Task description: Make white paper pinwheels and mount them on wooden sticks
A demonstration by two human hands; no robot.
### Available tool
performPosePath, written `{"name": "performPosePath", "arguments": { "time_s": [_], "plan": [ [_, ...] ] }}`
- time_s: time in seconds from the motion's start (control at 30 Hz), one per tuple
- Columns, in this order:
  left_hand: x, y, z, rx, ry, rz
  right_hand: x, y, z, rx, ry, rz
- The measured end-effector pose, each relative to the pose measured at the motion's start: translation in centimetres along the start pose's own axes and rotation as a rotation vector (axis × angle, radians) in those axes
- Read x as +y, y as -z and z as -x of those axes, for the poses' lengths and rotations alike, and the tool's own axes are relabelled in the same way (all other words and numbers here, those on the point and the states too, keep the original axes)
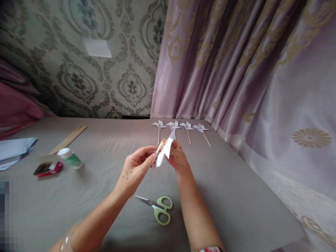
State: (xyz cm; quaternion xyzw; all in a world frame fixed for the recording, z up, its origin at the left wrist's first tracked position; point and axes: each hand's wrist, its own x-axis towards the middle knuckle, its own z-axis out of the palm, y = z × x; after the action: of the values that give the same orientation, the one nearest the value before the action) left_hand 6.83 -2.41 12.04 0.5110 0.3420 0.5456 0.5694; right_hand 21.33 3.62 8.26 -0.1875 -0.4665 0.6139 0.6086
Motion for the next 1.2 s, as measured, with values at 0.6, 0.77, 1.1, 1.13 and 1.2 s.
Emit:
{"name": "performPosePath", "arguments": {
  "time_s": [0.6,0.77,1.1,1.13,1.2],
  "plan": [
    [0.40,0.13,0.01,0.026,0.019,0.006,-0.09,-0.21,0.14,0.082,-0.014,0.028],
    [0.24,0.14,0.00,0.030,0.025,0.001,-0.11,-0.31,0.06,0.098,-0.010,0.021],
    [0.38,0.12,-0.04,0.039,0.029,0.012,-0.08,-0.20,-0.02,0.108,-0.006,0.047],
    [0.36,0.13,-0.04,0.038,0.028,0.016,-0.09,-0.21,-0.02,0.115,-0.005,0.052],
    [0.27,0.17,-0.05,0.037,0.024,0.019,-0.12,-0.24,-0.01,0.118,-0.006,0.053]
  ]
}}
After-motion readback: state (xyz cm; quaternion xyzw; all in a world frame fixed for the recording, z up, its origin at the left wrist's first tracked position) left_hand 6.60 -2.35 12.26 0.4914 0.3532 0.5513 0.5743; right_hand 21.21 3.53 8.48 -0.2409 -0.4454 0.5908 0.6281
